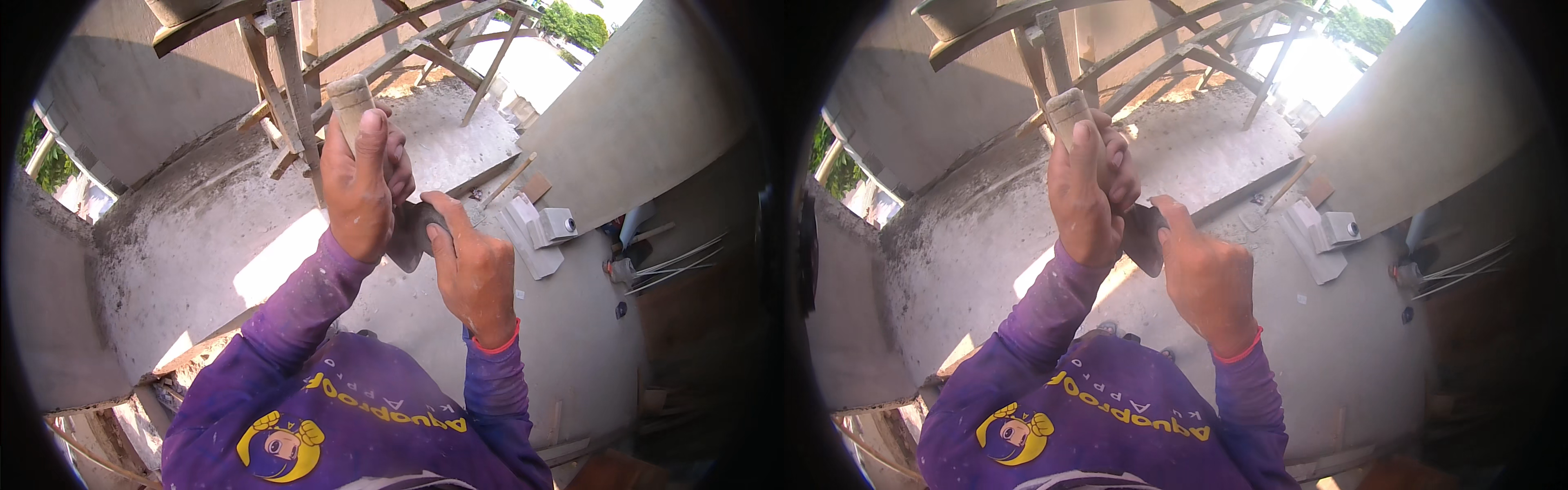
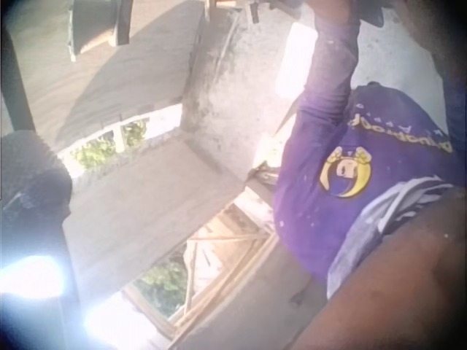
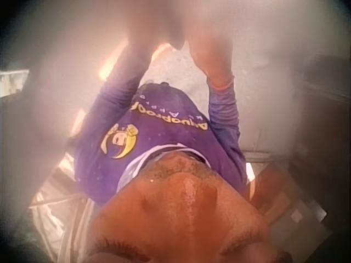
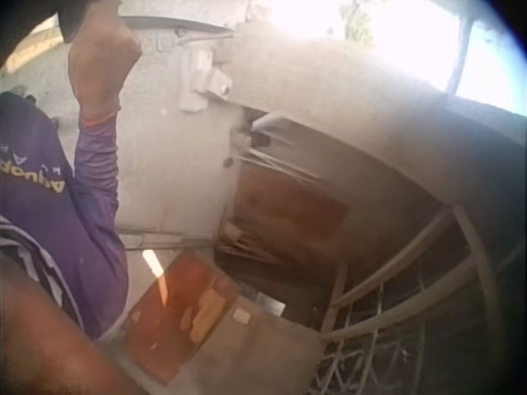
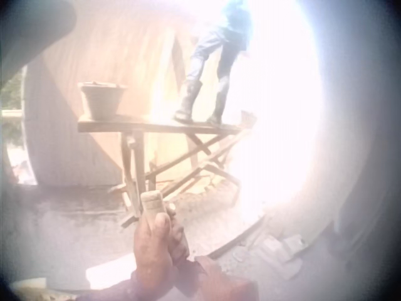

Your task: The person smooths a vertical wall surface with a trowel, moving the tool in consistent strokes to even the plaster. The person then steps back and scrapes excess material from the trowel using a small metal object.

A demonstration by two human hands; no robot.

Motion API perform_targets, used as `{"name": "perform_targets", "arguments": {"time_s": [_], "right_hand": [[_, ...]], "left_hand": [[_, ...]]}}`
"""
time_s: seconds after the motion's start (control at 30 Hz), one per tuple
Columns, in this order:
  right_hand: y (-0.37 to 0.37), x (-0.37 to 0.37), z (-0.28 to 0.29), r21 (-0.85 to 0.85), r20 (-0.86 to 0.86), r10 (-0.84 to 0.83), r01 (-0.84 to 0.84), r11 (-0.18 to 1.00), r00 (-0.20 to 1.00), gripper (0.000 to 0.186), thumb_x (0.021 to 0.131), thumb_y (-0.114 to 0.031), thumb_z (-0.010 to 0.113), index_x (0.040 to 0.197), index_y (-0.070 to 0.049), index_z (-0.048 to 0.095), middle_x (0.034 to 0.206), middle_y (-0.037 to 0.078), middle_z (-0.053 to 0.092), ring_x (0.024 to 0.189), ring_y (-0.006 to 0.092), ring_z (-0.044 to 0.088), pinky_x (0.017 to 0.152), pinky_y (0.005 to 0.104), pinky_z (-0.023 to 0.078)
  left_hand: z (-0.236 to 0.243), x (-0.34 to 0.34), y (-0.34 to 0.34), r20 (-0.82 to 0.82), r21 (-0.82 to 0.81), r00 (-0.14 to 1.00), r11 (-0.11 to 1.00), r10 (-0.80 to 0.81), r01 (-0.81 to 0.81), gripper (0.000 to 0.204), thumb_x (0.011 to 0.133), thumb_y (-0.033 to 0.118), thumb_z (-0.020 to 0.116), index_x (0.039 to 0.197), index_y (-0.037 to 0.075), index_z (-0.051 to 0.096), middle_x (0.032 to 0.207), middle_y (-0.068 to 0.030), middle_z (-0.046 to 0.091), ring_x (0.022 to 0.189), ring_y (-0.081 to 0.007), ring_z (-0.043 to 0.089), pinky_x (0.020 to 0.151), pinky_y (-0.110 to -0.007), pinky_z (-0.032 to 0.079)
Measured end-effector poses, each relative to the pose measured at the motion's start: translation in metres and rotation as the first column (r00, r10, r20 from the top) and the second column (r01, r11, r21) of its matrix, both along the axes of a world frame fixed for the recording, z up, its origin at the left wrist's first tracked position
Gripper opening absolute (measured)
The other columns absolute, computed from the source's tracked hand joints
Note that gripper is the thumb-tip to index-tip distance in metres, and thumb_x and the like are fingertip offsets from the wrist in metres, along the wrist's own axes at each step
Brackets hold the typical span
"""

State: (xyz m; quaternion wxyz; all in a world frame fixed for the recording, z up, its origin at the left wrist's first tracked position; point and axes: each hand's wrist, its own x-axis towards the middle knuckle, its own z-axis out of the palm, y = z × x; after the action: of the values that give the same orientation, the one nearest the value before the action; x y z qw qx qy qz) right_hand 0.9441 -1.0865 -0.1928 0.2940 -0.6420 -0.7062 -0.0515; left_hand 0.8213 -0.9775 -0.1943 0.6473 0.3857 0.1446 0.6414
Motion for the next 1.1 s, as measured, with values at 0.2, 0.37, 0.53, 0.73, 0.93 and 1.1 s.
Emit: {"name": "perform_targets", "arguments": {"time_s": [0.2,0.37,0.53,0.73,0.93,1.1], "right_hand": [[0.013,-0.002,-0.013,0.171,0.036,0.014,-0.02,0.985,0.999,0.044,0.098,-0.007,0.074,0.14,-0.013,0.066,0.069,0.012,0.066,0.057,0.0312,0.067,0.054,0.0432,0.049],[0.013,0.003,-0.013,0.173,-0.11,0.002,0.017,0.985,0.994,0.045,0.098,-0.008,0.073,0.142,-0.013,0.066,0.071,0.011,0.068,0.058,0.0305,0.068,0.054,0.0431,0.049],[0.006,0.003,-0.017,0.037,0.036,0.027,-0.028,0.999,0.999,0.041,0.1,-0.008,0.072,0.14,-0.013,0.067,0.072,0.012,0.068,0.059,0.0313,0.068,0.056,0.0432,0.05],[0.022,0.011,-0.023,0.2,-0.054,0.033,-0.022,0.98,0.998,0.044,0.098,-0.008,0.073,0.141,-0.014,0.067,0.073,0.011,0.069,0.059,0.0297,0.068,0.057,0.0413,0.051],[0.021,0.014,-0.029,0.255,-0.105,0.027,0.001,0.967,0.994,0.045,0.099,-0.007,0.073,0.143,-0.014,0.066,0.073,0.01,0.067,0.057,0.0305,0.065,0.056,0.0411,0.05],[0.014,0.004,-0.03,0.153,-0.011,0.064,-0.062,0.986,0.998,0.043,0.099,-0.006,0.072,0.142,-0.012,0.065,0.074,0.012,0.067,0.057,0.0313,0.065,0.055,0.0416,0.049]], "left_hand": [[0.008,0.005,-0.003,-0.015,0.004,0.999,0.999,0.04,-0.04,0.039,0.115,0.044,0.057,0.122,0.006,0.051,0.084,0.0003,0.052,0.056,-0.0051,0.043,0.048,-0.023,0.037],[0.002,0.004,0.003,0.02,0.01,0.999,0.999,0.051,-0.051,0.038,0.116,0.043,0.056,0.123,0.006,0.051,0.084,0.0,0.052,0.055,-0.0049,0.043,0.048,-0.023,0.036],[0.0,0.006,0.007,0.007,0.027,0.997,0.996,0.081,-0.082,0.037,0.116,0.042,0.057,0.123,0.007,0.051,0.084,-0.0003,0.052,0.055,-0.0049,0.043,0.047,-0.022,0.035],[0.004,0.009,0.004,-0.002,0.035,0.993,0.993,0.116,-0.116,0.036,0.116,0.043,0.057,0.121,0.008,0.051,0.084,0.0002,0.052,0.055,-0.0048,0.043,0.047,-0.023,0.035],[0.002,0.009,0.01,0.002,-0.019,0.994,0.994,0.108,-0.108,0.035,0.115,0.044,0.058,0.115,0.01,0.049,0.084,0.0007,0.051,0.055,-0.0046,0.042,0.047,-0.023,0.036],[0.0,0.013,0.014,-0.034,-0.014,0.989,0.99,0.143,-0.144,0.036,0.116,0.041,0.055,0.123,0.006,0.053,0.085,-0.0003,0.051,0.056,-0.0054,0.043,0.046,-0.024,0.033]]}}
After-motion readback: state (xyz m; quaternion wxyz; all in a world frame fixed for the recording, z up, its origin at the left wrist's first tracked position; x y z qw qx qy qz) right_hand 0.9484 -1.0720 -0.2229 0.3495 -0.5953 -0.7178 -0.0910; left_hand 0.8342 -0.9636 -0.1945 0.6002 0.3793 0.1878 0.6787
